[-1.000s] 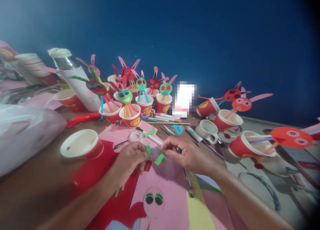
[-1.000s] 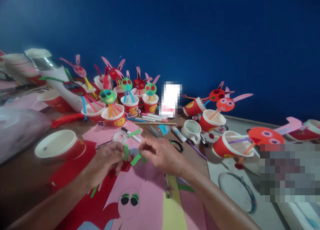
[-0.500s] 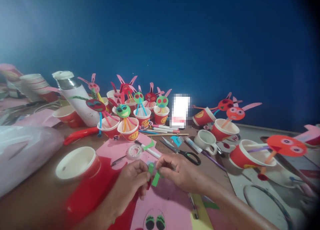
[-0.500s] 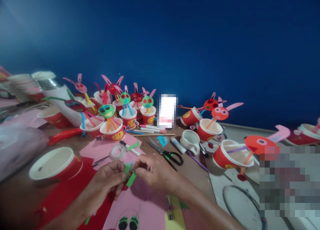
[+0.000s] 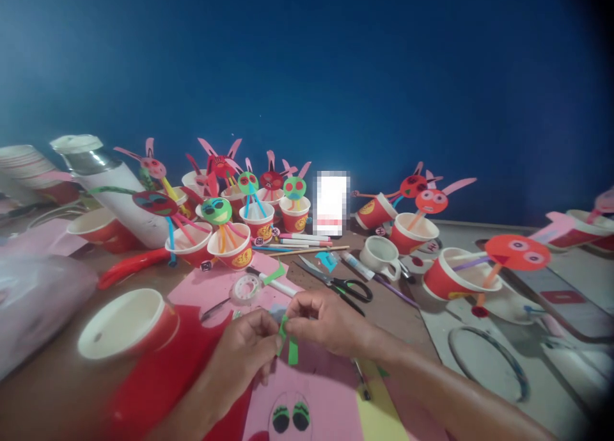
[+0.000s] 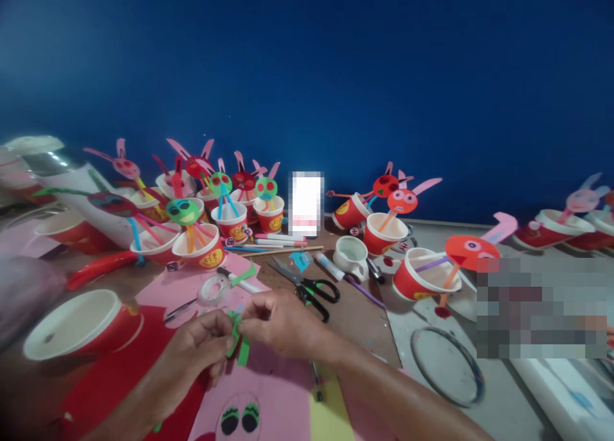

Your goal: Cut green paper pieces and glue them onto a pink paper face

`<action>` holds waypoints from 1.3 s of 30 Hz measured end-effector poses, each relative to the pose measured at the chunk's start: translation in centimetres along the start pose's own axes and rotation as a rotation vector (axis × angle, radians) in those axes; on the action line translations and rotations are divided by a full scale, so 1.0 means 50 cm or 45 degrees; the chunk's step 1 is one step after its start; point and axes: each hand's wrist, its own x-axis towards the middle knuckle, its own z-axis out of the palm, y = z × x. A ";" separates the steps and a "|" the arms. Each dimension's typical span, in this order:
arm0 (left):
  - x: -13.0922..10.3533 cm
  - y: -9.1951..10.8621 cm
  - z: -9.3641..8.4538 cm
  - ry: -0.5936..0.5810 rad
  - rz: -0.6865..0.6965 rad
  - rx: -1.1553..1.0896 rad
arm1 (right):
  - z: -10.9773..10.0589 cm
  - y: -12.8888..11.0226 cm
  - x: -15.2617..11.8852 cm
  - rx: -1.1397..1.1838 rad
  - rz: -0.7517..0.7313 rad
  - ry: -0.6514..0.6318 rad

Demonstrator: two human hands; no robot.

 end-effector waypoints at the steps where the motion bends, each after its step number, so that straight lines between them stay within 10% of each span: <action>1: 0.000 0.000 0.000 -0.007 -0.009 0.008 | 0.001 0.000 0.000 -0.002 -0.008 0.016; 39: 0.006 -0.006 -0.001 -0.176 -0.111 -0.079 | 0.009 -0.001 -0.003 -0.104 -0.069 0.099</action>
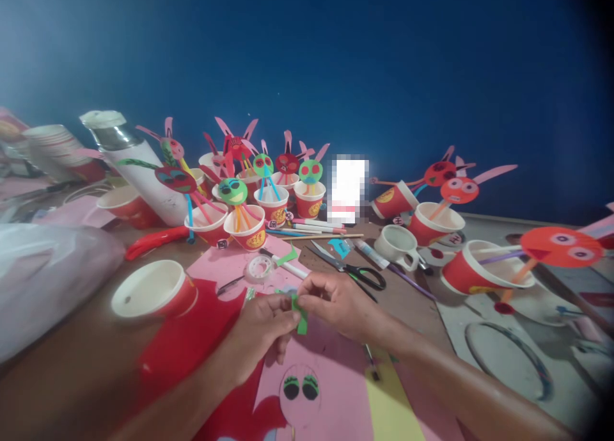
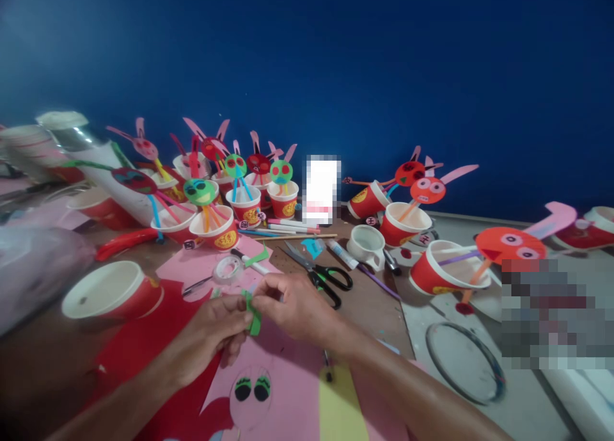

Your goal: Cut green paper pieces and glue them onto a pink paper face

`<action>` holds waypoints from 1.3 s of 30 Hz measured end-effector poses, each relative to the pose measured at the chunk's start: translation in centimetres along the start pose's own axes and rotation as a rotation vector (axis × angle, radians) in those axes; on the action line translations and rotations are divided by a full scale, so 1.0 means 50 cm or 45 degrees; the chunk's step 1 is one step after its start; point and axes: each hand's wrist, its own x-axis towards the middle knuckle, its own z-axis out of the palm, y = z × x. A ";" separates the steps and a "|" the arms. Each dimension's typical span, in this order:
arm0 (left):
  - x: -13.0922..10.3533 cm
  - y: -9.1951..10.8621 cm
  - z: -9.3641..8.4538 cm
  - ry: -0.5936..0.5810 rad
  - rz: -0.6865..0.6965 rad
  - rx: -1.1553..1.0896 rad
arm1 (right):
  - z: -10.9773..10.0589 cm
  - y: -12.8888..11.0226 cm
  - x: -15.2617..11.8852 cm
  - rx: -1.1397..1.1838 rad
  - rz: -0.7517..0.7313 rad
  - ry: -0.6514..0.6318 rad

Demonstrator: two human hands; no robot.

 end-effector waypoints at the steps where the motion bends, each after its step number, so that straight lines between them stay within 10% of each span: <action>1: 0.000 -0.002 -0.001 0.005 -0.005 0.036 | 0.000 -0.001 -0.001 -0.010 -0.004 -0.002; 39: -0.004 0.005 -0.004 0.159 0.053 -0.006 | -0.005 -0.005 -0.001 0.045 0.144 -0.062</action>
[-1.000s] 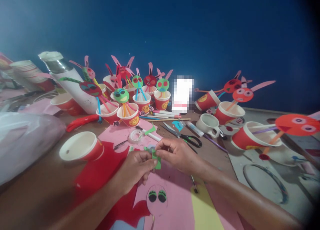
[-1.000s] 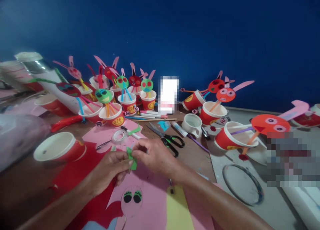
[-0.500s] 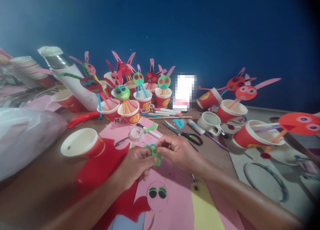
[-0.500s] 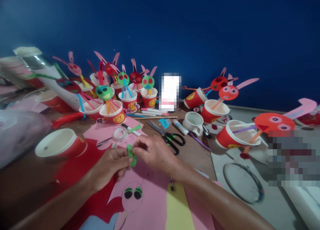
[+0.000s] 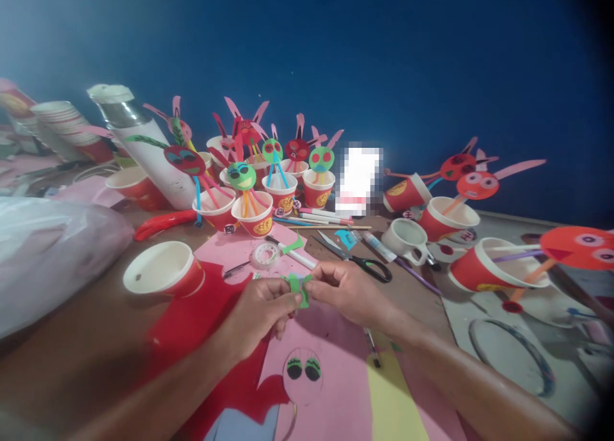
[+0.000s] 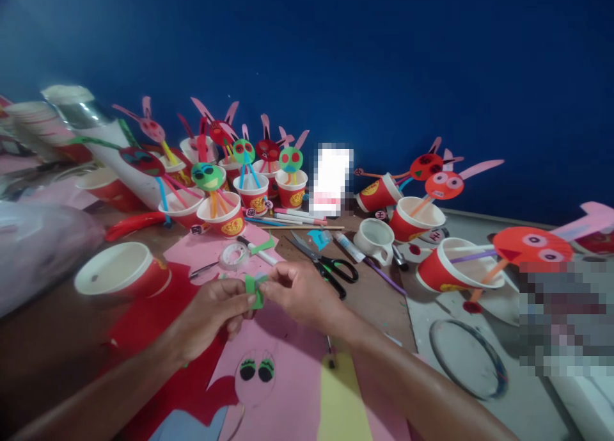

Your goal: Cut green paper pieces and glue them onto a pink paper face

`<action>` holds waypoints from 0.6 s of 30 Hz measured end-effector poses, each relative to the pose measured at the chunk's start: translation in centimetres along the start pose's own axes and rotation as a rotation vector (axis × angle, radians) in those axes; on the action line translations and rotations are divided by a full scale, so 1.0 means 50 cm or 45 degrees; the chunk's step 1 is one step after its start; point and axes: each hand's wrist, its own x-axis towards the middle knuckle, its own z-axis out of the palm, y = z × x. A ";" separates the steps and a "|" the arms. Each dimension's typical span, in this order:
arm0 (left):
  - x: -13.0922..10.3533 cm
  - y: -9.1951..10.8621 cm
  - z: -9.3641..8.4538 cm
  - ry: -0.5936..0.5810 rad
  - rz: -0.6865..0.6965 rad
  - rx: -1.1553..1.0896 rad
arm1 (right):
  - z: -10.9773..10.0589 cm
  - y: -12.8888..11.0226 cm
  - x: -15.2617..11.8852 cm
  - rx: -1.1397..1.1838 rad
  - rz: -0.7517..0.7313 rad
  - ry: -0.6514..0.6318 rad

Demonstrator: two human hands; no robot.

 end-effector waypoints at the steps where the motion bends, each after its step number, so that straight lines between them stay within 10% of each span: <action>1: 0.000 0.001 0.001 -0.008 -0.004 -0.019 | 0.000 -0.001 0.000 -0.002 0.000 0.004; 18: 0.006 0.001 0.001 -0.038 -0.053 -0.067 | -0.002 -0.002 -0.002 -0.040 0.006 0.048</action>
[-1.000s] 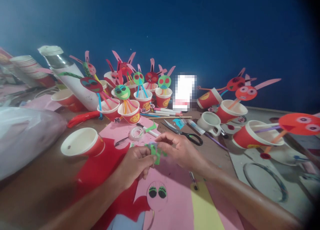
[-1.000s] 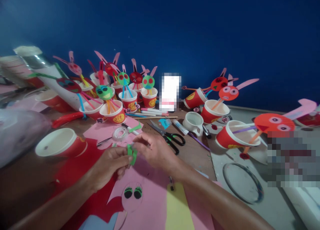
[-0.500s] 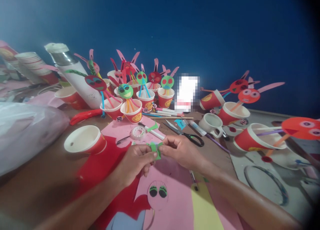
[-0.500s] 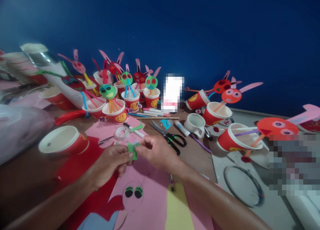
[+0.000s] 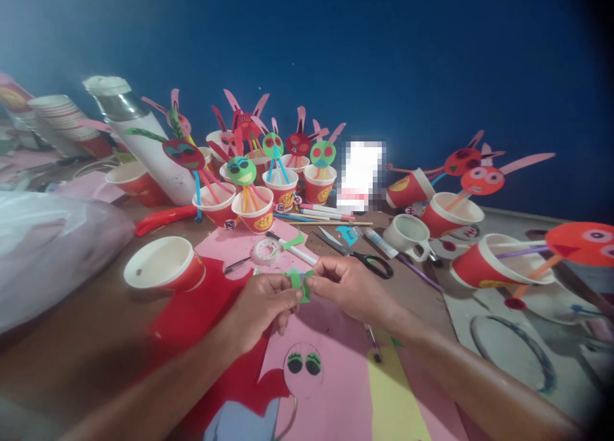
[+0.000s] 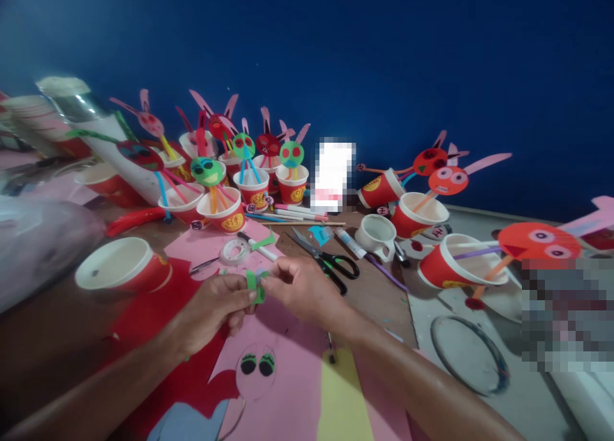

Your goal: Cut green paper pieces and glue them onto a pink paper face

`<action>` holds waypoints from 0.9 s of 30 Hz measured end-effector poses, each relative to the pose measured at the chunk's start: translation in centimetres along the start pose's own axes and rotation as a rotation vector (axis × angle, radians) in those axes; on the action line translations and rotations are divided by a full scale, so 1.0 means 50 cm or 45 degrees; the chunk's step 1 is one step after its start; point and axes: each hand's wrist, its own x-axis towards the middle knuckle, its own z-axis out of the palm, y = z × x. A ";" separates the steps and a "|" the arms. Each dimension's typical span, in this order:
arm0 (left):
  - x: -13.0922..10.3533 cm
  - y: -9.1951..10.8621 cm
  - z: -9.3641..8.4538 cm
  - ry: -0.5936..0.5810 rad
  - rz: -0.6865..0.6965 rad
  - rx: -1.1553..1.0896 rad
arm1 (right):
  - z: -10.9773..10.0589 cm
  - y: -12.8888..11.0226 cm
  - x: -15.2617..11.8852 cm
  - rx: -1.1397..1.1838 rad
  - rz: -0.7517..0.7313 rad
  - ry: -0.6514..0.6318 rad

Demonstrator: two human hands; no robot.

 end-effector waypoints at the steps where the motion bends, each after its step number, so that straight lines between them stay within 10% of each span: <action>1: 0.000 0.000 0.000 0.003 0.000 0.000 | 0.001 0.001 0.000 0.007 0.001 0.000; 27: 0.005 -0.013 0.001 0.147 0.112 0.219 | 0.031 0.013 0.006 0.221 0.022 -0.009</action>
